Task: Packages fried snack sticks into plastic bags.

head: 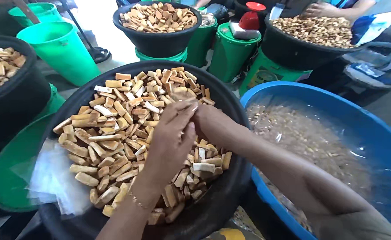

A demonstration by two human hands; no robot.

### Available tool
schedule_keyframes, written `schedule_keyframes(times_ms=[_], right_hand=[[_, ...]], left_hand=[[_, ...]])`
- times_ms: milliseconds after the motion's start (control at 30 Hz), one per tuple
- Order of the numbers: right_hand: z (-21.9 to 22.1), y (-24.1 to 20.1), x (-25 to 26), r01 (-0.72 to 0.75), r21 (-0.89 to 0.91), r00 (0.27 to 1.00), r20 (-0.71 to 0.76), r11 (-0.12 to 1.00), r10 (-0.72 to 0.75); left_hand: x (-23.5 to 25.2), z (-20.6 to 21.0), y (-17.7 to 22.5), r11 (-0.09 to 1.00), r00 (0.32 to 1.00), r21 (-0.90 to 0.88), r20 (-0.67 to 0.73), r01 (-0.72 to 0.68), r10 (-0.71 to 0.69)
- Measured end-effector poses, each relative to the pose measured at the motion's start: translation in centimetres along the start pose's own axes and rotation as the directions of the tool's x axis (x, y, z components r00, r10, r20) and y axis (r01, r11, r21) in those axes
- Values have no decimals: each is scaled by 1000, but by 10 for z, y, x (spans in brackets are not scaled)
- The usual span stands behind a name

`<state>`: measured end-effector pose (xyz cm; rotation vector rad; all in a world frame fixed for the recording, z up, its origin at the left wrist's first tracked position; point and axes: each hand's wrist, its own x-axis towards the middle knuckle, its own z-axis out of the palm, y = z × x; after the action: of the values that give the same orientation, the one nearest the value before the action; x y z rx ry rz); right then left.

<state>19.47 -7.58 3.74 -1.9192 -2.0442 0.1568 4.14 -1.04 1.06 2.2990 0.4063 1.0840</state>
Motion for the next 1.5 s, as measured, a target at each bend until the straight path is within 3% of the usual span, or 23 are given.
schedule_keyframes(times_ms=[67,100,133,200,267,333,400,433,500,567,600,667,733,800,833,900,967,1233,1367,1433,1500], right_hand=[[2,-2,-1,115,65,983,-152,991,-104],[3,-2,-2,158,109,967,-216,981,-132],[6,-3,-2,192,160,954,-260,968,-146],[14,-8,0,223,265,959,-234,938,-162],[22,-9,3,223,372,972,-155,901,-177],[30,3,2,174,477,983,-133,862,-124],[36,23,2,-43,338,998,62,940,24],[41,28,5,-188,158,955,262,969,143],[62,27,11,-295,-163,765,550,941,335],[80,23,13,-275,-283,686,612,919,393],[83,22,14,-278,-287,686,609,917,398],[75,27,14,-309,-186,765,534,933,360],[59,38,6,-277,57,918,310,959,246],[45,45,-3,-115,277,993,31,954,111],[42,44,-5,4,311,989,-143,950,43],[36,32,-2,207,248,896,-437,946,-82],[33,17,5,292,228,812,-572,929,-114],[66,7,31,238,243,785,-618,940,-39],[78,12,49,315,321,843,-526,893,-109],[72,21,59,349,451,886,-445,822,-131],[73,36,74,251,509,931,-360,824,-61]], left_hand=[[-4,-18,-29,967,989,-254,-147,-19,-19],[-6,-25,-43,921,976,-385,-170,59,-133],[-9,-28,-53,836,947,-512,-121,197,-297],[-11,-22,-64,564,816,-681,88,467,-571],[-10,-10,-68,346,692,-777,155,526,-705],[-8,-10,-74,333,612,-783,75,525,-788],[-9,-17,-89,358,505,-770,-55,528,-861],[-11,-21,-97,344,440,-769,-91,539,-894],[-12,-24,-109,294,323,-773,-122,562,-939],[-12,-25,-112,258,270,-784,-120,564,-955],[-12,-24,-111,250,257,-791,-121,558,-959],[-12,-24,-111,226,222,-811,-121,541,-967],[-12,-25,-111,183,203,-838,-88,515,-975],[-11,-23,-110,139,190,-864,-51,484,-981],[-10,-21,-108,121,190,-874,-34,470,-981],[-7,-18,-102,87,198,-889,4,450,-980],[-4,-15,-95,53,203,-896,41,441,-978],[-4,-10,-79,31,298,-856,146,516,-943],[-3,-10,-76,-26,393,-883,235,469,-889],[-6,-16,-84,40,410,-898,160,438,-898],[-8,-27,-98,114,367,-918,36,379,-930]])
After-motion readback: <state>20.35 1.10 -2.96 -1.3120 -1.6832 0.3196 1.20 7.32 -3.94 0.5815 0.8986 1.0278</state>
